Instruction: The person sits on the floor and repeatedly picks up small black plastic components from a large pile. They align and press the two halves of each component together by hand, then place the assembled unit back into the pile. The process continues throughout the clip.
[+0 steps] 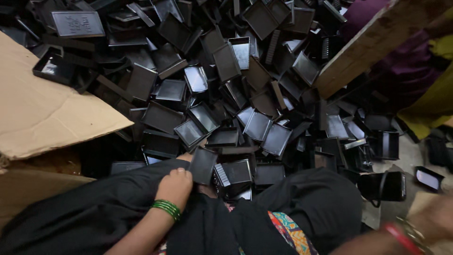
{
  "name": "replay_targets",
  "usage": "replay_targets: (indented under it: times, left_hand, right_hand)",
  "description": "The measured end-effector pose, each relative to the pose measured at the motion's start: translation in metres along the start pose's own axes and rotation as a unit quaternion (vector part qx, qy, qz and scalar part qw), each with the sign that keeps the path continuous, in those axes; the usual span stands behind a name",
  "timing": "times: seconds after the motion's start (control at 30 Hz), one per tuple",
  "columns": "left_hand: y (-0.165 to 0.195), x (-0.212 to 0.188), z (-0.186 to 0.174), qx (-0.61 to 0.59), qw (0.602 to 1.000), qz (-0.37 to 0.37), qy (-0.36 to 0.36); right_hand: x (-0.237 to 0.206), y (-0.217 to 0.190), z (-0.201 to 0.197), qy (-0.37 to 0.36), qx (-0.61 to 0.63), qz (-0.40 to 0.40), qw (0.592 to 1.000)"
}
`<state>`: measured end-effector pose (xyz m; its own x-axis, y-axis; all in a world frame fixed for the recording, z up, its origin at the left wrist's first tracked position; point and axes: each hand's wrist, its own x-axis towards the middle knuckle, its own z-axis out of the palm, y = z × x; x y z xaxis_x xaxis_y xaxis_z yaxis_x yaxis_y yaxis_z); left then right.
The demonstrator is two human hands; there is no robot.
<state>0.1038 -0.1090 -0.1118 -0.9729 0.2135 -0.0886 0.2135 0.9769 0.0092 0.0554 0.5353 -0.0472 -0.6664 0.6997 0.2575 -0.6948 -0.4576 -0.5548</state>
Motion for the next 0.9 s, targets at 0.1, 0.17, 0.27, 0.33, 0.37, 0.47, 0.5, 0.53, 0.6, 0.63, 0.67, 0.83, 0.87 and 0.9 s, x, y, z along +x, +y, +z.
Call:
replay_targets:
  times: [0.1,0.17,0.27,0.33,0.37,0.47,0.5,0.53,0.6,0.63,0.67,0.83,0.87,0.9]
  left_hand:
    - [-0.003,0.004,-0.006,0.017,1.0,-0.003,0.005]
    - [-0.016,0.001,-0.021,0.014,0.999,-0.032,0.021]
    - [-0.04,-0.003,-0.052,-0.003,0.99,-0.101,0.102]
    - [-0.057,-0.007,-0.071,-0.026,0.97,-0.159,0.183]
    - [-0.064,-0.004,-0.078,-0.019,0.962,-0.177,0.207]
    - [-0.07,0.002,-0.085,-0.006,0.942,-0.187,0.277]
    - [-0.067,0.007,-0.084,-0.004,0.939,-0.162,0.303]
    - [-0.062,0.012,-0.081,-0.002,0.934,-0.136,0.329]
    - [-0.05,0.024,-0.073,0.02,0.94,-0.064,0.335]
    - [-0.043,0.028,-0.069,0.032,0.94,-0.03,0.337]
    - [-0.035,0.033,-0.064,0.025,0.954,-0.009,0.297]
    - [-0.015,0.046,-0.057,-0.112,0.983,0.113,0.088]
    - [-0.014,0.046,-0.058,-0.127,0.984,0.108,0.067]
    - [-0.014,0.046,-0.06,-0.143,0.983,0.103,0.046]
  right_hand:
    - [-0.045,0.064,0.104,-0.153,0.031,0.145,0.977]
    - [-0.105,0.123,0.172,-0.194,0.062,0.327,0.923]
    - [-0.203,0.19,0.231,-0.508,-0.476,0.387,0.605]
    - [-0.246,0.211,0.241,-0.666,-0.458,0.127,0.575]
    - [-0.257,0.222,0.243,-0.688,-0.468,0.061,0.551]
    - [-0.261,0.242,0.238,-0.629,-0.536,-0.046,0.561]
    - [-0.256,0.249,0.234,-0.624,-0.566,-0.049,0.536]
    - [-0.25,0.256,0.229,-0.618,-0.596,-0.052,0.51]
    - [-0.241,0.269,0.214,-0.613,-0.623,-0.029,0.486]
    - [-0.236,0.276,0.205,-0.616,-0.62,-0.002,0.485]
    - [-0.232,0.281,0.196,-0.62,-0.616,0.025,0.485]
    - [-0.203,0.3,0.165,-0.424,-0.413,0.289,0.752]
    - [-0.2,0.3,0.165,-0.39,-0.396,0.3,0.776]
    - [-0.198,0.3,0.165,-0.405,-0.46,0.197,0.765]
